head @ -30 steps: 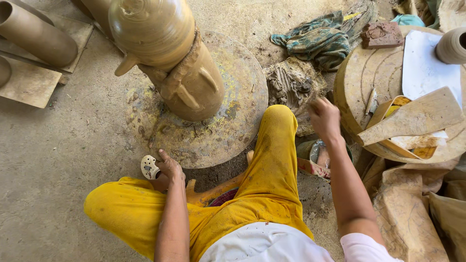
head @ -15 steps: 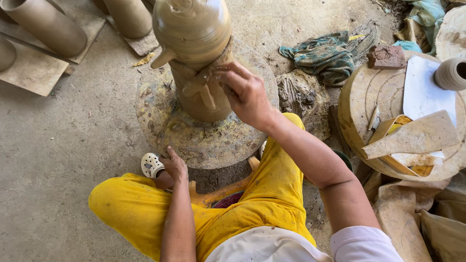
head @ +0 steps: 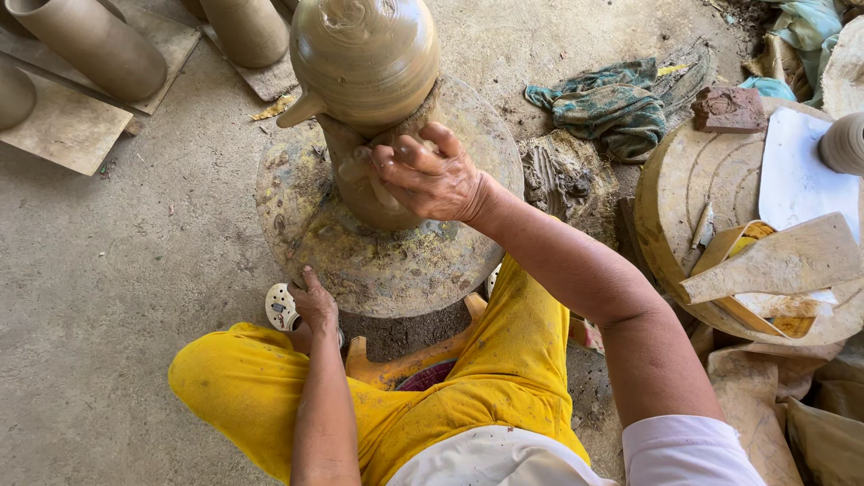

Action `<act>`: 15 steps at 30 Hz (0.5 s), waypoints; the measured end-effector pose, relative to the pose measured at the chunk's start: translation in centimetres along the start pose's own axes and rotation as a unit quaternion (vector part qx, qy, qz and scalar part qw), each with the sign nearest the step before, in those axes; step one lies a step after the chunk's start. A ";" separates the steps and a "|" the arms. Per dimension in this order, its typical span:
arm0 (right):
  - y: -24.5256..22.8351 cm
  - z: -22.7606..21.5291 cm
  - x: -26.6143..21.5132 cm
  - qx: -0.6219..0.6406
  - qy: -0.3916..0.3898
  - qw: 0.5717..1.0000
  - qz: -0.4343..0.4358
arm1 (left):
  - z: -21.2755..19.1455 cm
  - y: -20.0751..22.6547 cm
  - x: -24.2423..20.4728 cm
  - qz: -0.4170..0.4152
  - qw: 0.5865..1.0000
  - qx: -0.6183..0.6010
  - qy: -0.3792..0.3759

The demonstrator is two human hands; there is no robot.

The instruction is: The person attaches clay strips to the side of a tall cylindrical clay vessel on a rotating wheel by hand, pressing and smoothing the seams with their fingers.

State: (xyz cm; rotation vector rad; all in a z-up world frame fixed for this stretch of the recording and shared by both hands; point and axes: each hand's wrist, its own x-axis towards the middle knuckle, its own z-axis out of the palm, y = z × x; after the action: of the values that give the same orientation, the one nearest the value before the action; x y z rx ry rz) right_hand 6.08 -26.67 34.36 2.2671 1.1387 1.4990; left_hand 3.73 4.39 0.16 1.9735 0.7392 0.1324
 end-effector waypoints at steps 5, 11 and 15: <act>1.5 -0.6 -0.9 -0.039 0.012 0.998 0.039 | -0.6 0.3 1.1 0.017 1.000 0.011 -0.005; 4.0 -1.3 -1.8 -0.008 0.016 0.998 0.053 | -0.9 0.9 1.8 0.013 0.999 0.038 0.001; 2.7 0.4 -1.9 -0.027 0.053 0.997 0.053 | -1.0 1.7 1.8 0.004 0.999 0.033 -0.001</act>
State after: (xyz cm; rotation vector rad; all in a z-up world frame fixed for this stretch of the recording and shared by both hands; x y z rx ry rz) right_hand 7.34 -29.77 34.30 2.2680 1.0069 1.6875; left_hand 5.52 5.59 1.69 2.0401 0.7428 0.1129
